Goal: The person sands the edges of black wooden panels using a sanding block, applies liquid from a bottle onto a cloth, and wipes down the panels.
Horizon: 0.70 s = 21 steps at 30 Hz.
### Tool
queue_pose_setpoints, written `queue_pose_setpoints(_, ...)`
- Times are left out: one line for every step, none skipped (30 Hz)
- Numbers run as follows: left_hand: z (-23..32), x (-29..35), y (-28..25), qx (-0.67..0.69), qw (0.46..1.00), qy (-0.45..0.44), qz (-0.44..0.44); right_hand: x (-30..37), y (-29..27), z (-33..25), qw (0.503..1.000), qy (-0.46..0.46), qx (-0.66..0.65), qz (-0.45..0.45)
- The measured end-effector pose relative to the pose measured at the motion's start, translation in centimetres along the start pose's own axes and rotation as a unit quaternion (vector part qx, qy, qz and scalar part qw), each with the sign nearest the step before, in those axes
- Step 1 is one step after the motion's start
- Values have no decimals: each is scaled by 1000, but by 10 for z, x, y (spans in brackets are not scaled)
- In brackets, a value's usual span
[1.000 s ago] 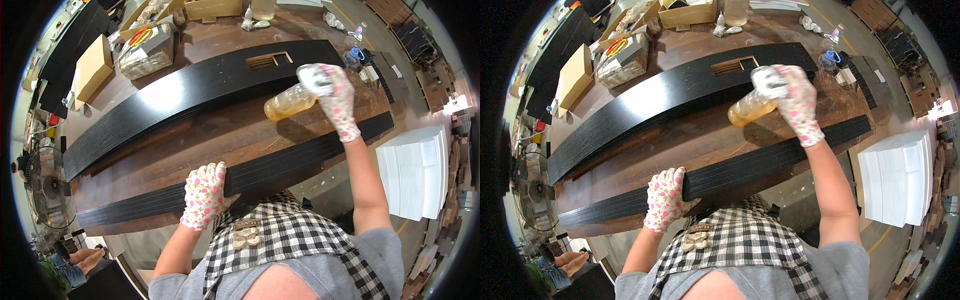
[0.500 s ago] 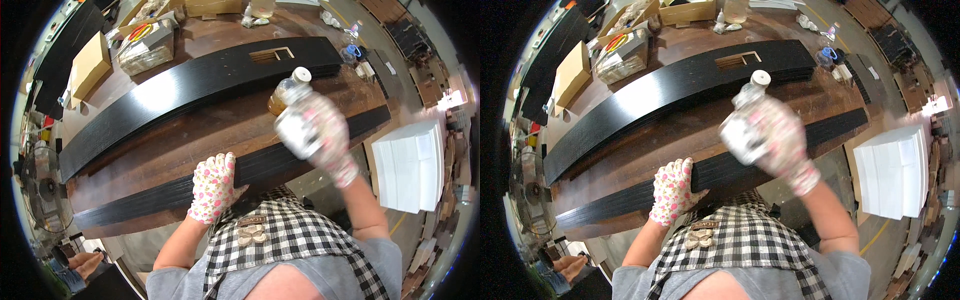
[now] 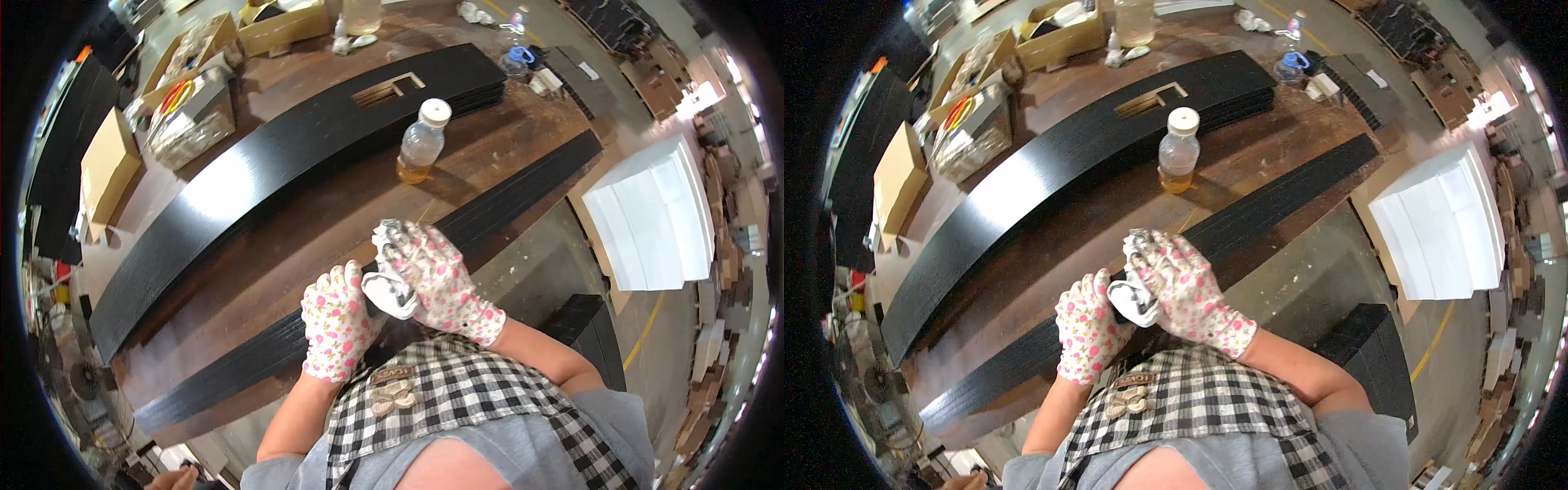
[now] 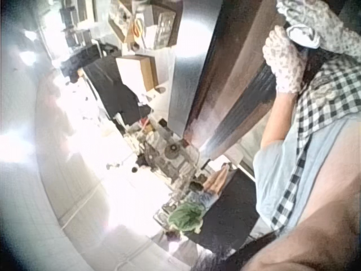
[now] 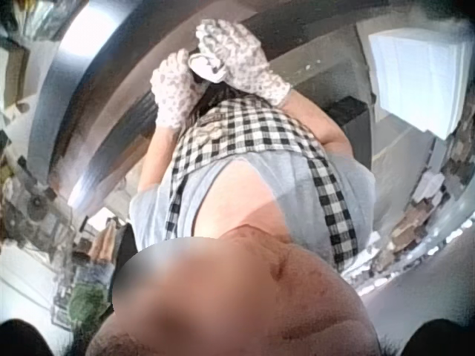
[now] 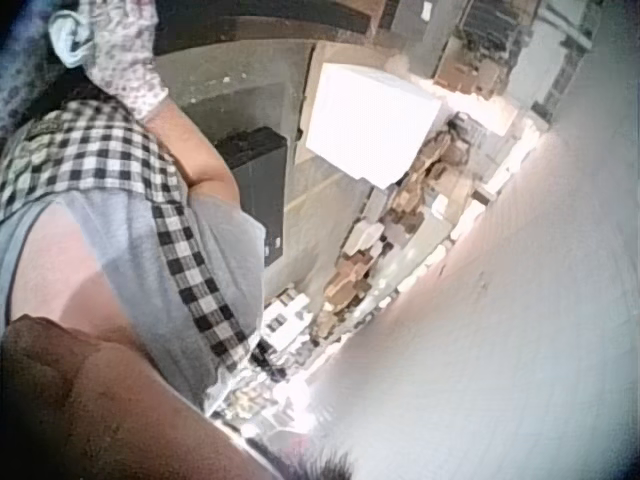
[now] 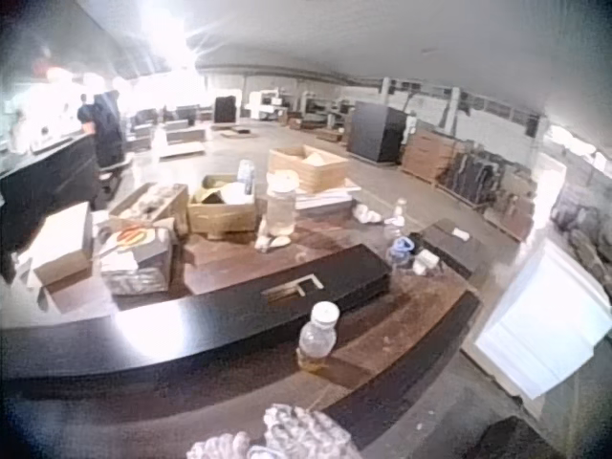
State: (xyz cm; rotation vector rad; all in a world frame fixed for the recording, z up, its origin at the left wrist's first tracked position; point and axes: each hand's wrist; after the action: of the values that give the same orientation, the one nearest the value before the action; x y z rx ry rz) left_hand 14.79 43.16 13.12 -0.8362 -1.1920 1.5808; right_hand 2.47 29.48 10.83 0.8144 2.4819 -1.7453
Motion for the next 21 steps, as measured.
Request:
queue_pose_setpoints(-1,-2,1,-2,1000,-7,-5,0,-2,13,999,26,23,3)
queue_pose_setpoints(-2,0,-1,-14,1000,-10,0,-3,-10,42,989,69,130,11)
queue_pose_setpoints(-4,2,-1,-25,1000,-11,9,-6,-32,74,980,125,146,51)
queue_pose_setpoints(-2,0,0,-22,1000,-8,8,-14,-54,104,967,246,-7,62)
queue_pose_setpoints(4,-4,-2,-16,1000,5,7,7,-57,157,914,72,349,193)
queue_pose_setpoints(5,-3,-1,-16,1000,12,6,7,-58,151,933,104,274,210)
queue_pose_setpoints(6,-3,-1,-19,1000,12,10,-2,-57,140,945,132,195,228)
queue_pose_setpoints(4,-5,1,-22,1000,9,15,-5,-44,107,964,157,-69,201)
queue_pose_setpoints(1,-6,3,-24,1000,7,18,-10,-33,62,976,108,97,163)
queue_pose_setpoints(0,-5,2,-12,1000,-4,2,-5,-14,31,984,54,114,126)
queue_pose_setpoints(1,-3,1,2,1000,-15,-15,14,10,11,991,64,58,98)
queue_pose_setpoints(0,-1,0,2,1000,-10,-7,11,5,16,991,89,72,66)
queue_pose_setpoints(-1,-1,0,1,1000,-9,-7,7,-5,29,989,116,85,34)
queue_pose_setpoints(-2,0,0,-5,1000,-8,0,5,-17,63,965,122,214,93)
queue_pose_setpoints(1,-1,-1,-8,1000,-3,9,10,-31,105,957,142,182,174)
queue_pose_setpoints(3,-2,-3,5,1000,-10,1,-6,-68,132,955,255,149,39)
queue_pose_setpoints(7,-4,-3,6,1000,-1,1,12,-64,174,906,136,339,213)
queue_pose_setpoints(6,-3,-2,0,1000,-1,6,9,-61,171,921,136,297,213)
queue_pose_setpoints(5,-4,0,-7,1000,-4,15,2,-54,163,935,131,252,214)
queue_pose_setpoints(3,-3,-1,-11,1000,-13,12,-3,-42,130,968,118,39,217)
queue_pose_setpoints(1,-2,2,-21,999,-22,16,-10,-37,84,982,102,72,140)
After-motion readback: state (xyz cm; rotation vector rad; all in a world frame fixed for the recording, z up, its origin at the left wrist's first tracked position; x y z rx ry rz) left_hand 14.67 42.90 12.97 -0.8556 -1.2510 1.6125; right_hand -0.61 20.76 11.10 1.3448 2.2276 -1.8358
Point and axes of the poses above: each hand's wrist, its own x-axis away from the middle knuckle, its own y-axis out of the palm, z = x × y, and after that the axes turned 7 degrees about y, right-handed
